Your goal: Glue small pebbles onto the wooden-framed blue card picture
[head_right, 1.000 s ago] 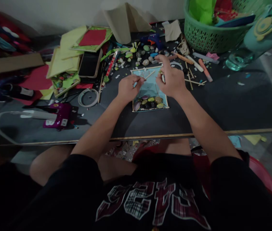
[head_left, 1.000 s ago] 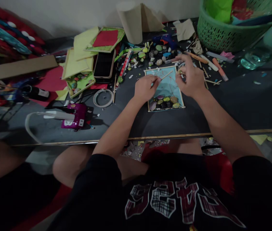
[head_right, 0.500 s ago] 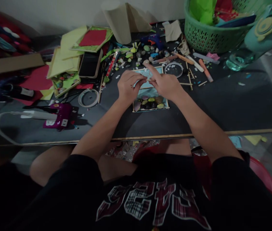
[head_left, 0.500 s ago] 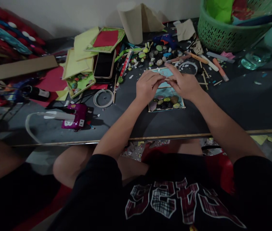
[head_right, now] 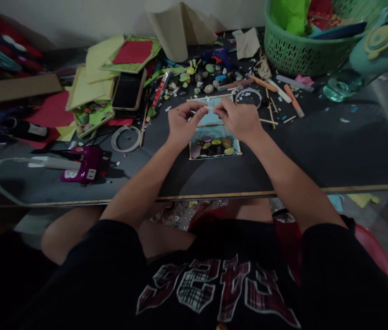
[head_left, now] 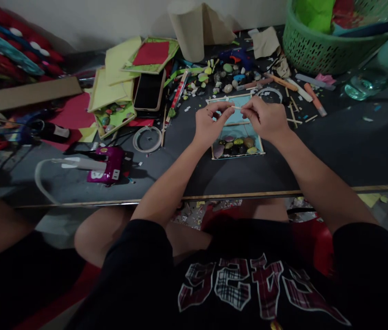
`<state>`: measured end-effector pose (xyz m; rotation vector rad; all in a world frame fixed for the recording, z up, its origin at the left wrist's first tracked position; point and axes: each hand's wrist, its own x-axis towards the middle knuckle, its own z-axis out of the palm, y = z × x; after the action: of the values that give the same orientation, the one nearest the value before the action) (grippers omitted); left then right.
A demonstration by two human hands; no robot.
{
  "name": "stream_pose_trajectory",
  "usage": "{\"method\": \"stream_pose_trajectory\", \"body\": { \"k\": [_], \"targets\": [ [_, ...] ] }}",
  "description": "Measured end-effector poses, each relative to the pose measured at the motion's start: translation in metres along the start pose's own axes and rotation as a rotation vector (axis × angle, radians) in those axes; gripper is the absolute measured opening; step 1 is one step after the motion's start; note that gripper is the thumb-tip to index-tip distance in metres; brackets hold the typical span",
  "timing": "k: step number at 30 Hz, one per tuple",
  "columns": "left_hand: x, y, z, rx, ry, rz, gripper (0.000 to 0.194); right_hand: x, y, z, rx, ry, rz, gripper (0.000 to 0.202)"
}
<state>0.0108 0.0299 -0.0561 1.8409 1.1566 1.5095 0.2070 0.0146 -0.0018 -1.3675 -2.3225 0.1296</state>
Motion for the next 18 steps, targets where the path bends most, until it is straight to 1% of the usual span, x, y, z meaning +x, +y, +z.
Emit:
{"method": "stream_pose_trajectory", "body": {
  "k": [4,9,14,18],
  "targets": [
    [0.0015,-0.0034,0.0015,-0.072,-0.028,-0.036,0.051,0.0004,-0.0039,-0.0003,-0.041,-0.012,0.028,0.035],
    [0.0021,-0.0009,0.0017,-0.109,-0.06,0.003,0.049,0.001,-0.0098,-0.0029,-0.109,-0.066,0.074,0.039],
    [0.0012,0.0029,0.0006,-0.031,-0.056,-0.044,0.048,-0.0005,-0.0076,0.0002,-0.119,-0.012,0.037,0.046],
    [0.0017,0.0031,-0.0001,-0.023,-0.083,-0.072,0.045,-0.0018,-0.0081,0.0014,-0.099,0.012,0.037,0.045]
  ]
}}
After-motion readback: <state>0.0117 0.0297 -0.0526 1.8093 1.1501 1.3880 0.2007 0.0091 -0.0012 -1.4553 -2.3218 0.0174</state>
